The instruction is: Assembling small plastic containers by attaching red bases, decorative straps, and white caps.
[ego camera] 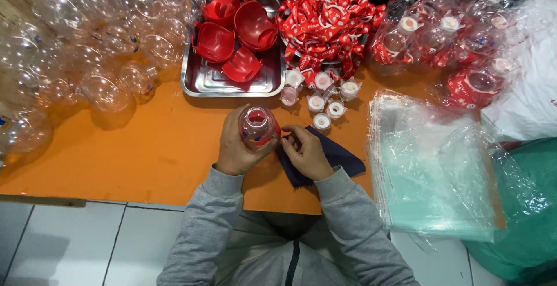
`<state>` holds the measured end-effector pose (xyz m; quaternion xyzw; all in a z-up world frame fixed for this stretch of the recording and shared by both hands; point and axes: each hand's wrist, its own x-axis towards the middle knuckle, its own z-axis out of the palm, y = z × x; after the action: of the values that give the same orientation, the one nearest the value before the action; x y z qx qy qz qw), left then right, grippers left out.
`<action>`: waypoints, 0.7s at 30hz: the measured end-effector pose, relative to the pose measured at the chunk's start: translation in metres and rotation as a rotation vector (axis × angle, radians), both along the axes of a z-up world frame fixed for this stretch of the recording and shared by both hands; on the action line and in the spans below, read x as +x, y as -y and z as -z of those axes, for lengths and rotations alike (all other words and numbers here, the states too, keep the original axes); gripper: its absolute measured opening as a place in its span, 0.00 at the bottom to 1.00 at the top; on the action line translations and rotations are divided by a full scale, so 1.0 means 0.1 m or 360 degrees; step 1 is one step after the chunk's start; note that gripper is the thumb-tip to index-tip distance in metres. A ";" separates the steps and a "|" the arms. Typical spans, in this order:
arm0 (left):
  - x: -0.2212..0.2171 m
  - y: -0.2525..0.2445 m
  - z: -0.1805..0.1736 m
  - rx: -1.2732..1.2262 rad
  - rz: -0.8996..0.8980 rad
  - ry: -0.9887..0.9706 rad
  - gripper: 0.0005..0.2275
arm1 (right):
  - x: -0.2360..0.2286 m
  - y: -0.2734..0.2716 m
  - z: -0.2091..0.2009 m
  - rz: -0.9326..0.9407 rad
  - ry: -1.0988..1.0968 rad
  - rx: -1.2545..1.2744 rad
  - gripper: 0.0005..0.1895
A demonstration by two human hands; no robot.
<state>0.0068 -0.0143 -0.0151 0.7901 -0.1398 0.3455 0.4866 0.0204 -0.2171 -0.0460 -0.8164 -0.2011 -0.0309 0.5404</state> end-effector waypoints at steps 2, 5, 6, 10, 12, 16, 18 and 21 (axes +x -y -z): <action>-0.01 -0.02 0.05 0.0008 -0.0002 -0.0012 0.39 | -0.01 -0.01 -0.01 0.0004 -0.0011 -0.0010 0.14; 0.01 -0.03 0.05 0.0013 0.0003 -0.0038 0.40 | 0.01 0.00 -0.02 0.0010 -0.0017 -0.0020 0.15; 0.01 -0.03 0.05 0.0010 0.0005 -0.0057 0.41 | 0.01 0.00 -0.02 0.0007 -0.0018 -0.0021 0.15; -0.01 -0.01 0.00 0.0065 -0.0019 -0.0072 0.38 | -0.01 -0.02 -0.10 0.0043 -0.0041 -0.0027 0.15; -0.01 -0.01 0.01 0.0051 -0.0018 -0.0117 0.39 | -0.01 -0.03 -0.08 0.0025 -0.0078 -0.0034 0.15; -0.01 -0.02 -0.01 0.0011 0.0003 -0.0159 0.41 | -0.01 -0.02 -0.12 0.0052 -0.0091 -0.0028 0.15; -0.02 -0.04 0.00 0.0008 0.0026 -0.0209 0.44 | -0.01 -0.02 -0.15 0.0036 -0.0152 -0.0035 0.16; -0.04 -0.04 -0.03 0.0043 0.0011 -0.0231 0.46 | -0.04 -0.03 -0.34 0.0019 -0.0236 -0.0142 0.17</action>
<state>0.0032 -0.0106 -0.0122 0.8191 -0.1115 0.2838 0.4860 0.0163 -0.2136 -0.0116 -0.8409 -0.1569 0.0355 0.5166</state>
